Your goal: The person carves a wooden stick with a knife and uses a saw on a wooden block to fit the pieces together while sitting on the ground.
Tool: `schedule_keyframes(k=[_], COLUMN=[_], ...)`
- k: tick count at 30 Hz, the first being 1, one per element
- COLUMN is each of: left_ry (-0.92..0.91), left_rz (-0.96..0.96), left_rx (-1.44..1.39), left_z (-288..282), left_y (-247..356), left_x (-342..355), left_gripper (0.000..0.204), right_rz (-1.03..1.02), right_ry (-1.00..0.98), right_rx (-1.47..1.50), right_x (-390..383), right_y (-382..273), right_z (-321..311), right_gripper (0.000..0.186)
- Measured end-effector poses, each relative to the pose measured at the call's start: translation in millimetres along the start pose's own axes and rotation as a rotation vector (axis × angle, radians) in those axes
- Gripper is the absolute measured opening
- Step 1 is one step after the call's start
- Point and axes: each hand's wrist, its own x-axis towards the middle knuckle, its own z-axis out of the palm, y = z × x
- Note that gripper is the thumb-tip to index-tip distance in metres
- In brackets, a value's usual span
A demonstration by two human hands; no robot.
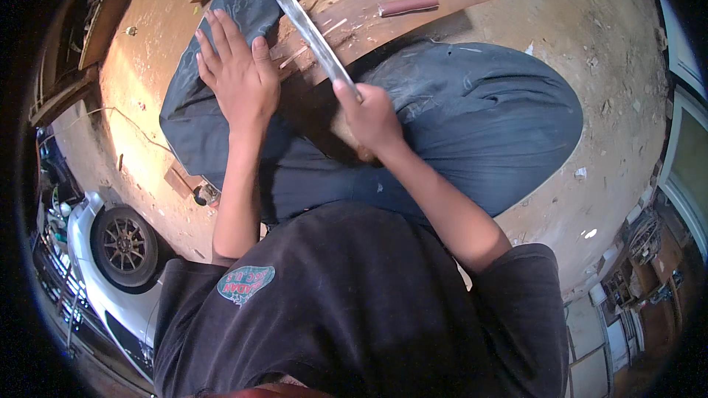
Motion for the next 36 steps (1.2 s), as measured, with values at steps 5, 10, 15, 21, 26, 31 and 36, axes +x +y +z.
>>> schedule_keyframes(k=[5,10,15,21,26,31,36], left_ry=[-0.002,0.003,-0.004,-0.003,-0.004,-0.012,-0.014], left_rz=[0.007,-0.011,0.006,-0.007,0.011,-0.002,0.005], left_rx=[0.011,-0.003,0.007,0.005,-0.001,0.002,0.005], left_z=[-3.3,-2.1,-1.6,-3.7,-2.6,-5.1,-3.7], left_y=[3.4,-0.3,4.8,0.1,4.3,0.3,0.8], left_x=[0.7,-0.8,0.8,-1.2,1.4,-0.7,-0.3], left_gripper=[0.070,0.071,0.071,0.071,0.072,0.071,0.071], right_rz=[0.116,-0.014,0.123,0.032,0.112,0.044,0.105], right_ry=[0.085,-0.032,0.110,-0.001,0.159,0.139,0.136], right_rx=[0.508,-0.068,0.488,-0.071,0.160,0.109,0.006], right_x=[-2.1,-7.4,0.9,-5.9,-9.0,-6.9,-11.5], right_y=[-44.0,-17.8,-42.9,-26.1,-36.7,-36.7,-32.6], right_z=[-18.9,14.4,-13.9,7.6,2.9,1.6,12.1], right_gripper=[0.051,0.055,0.048,0.055,0.053,0.052,0.053])
